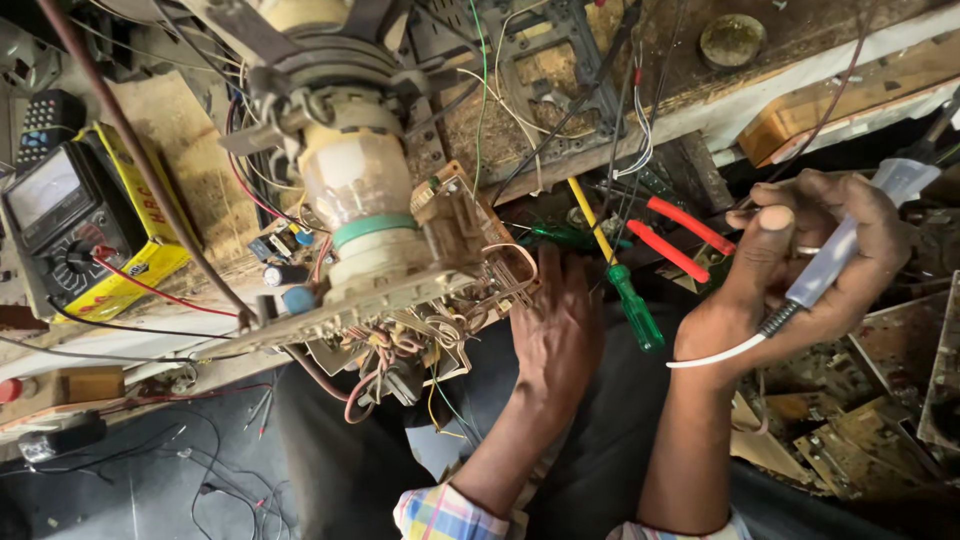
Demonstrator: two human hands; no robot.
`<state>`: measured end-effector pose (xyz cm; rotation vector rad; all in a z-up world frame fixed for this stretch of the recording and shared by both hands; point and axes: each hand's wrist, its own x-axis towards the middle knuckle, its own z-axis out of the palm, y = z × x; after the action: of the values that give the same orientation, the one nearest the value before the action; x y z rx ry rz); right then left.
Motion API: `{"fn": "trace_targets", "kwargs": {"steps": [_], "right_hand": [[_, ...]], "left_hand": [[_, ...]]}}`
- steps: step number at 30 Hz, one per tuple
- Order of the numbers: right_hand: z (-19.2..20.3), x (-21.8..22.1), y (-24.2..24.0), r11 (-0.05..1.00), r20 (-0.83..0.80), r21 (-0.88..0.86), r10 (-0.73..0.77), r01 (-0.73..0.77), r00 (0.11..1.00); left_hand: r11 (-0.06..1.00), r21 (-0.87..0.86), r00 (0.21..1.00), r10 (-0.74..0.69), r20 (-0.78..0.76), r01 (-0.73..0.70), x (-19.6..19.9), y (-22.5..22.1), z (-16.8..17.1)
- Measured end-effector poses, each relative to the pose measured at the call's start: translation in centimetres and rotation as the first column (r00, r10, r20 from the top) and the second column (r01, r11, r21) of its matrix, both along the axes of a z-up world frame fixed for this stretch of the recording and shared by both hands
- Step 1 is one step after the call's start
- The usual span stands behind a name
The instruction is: The person uses a soldering iron and screwdriver to manipulate components and wires on circuit boards at a repair bench, while referencing a multimeter.
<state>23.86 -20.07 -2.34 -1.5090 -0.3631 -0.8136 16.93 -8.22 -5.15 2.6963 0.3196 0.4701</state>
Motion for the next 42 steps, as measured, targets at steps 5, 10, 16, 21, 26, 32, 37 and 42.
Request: {"fn": "trace_targets", "kwargs": {"steps": [5, 10, 16, 21, 26, 32, 37, 42], "right_hand": [[0.1, 0.1, -0.2, 0.999, -0.011, 0.041, -0.004, 0.005, 1.000], [0.1, 0.1, -0.5, 0.995, -0.031, 0.095, 0.003, 0.000, 1.000], [-0.9, -0.2, -0.7, 0.992, -0.010, 0.115, 0.042, -0.040, 0.999], [-1.9, 0.7, -1.0, 0.983, -0.077, 0.164, 0.095, -0.081, 0.993], [-2.3, 0.3, -0.5, 0.998, -0.008, 0.066, -0.009, 0.010, 1.000], [-1.9, 0.7, -0.6, 1.000, -0.008, 0.019, -0.021, 0.021, 1.000], [-2.3, 0.9, -0.6, 0.999, -0.021, 0.037, -0.023, 0.024, 1.000], [-2.3, 1.1, -0.5, 0.995, -0.036, 0.100, 0.002, 0.002, 0.999]], "left_hand": [[0.997, 0.027, 0.996, 0.073, 0.057, -0.075, -0.8, -0.2, -0.3], [0.994, 0.011, 0.994, 0.105, 0.030, -0.106, -1.7, 0.6, -0.6], [0.999, 0.026, 0.999, 0.030, -0.023, -0.029, -1.3, 1.4, -0.7], [0.999, -0.042, 1.000, -0.001, 0.014, 0.002, -1.4, 1.6, -0.8], [0.987, 0.127, 0.975, 0.071, 0.209, -0.099, -1.1, 1.1, -1.5], [0.996, -0.043, 0.989, 0.084, 0.125, -0.079, -1.2, 1.0, -2.6], [0.991, -0.017, 0.991, 0.132, 0.031, -0.131, -1.7, 0.6, -2.7], [0.994, 0.101, 0.995, 0.023, 0.099, -0.033, -3.0, 1.3, -2.2]]}}
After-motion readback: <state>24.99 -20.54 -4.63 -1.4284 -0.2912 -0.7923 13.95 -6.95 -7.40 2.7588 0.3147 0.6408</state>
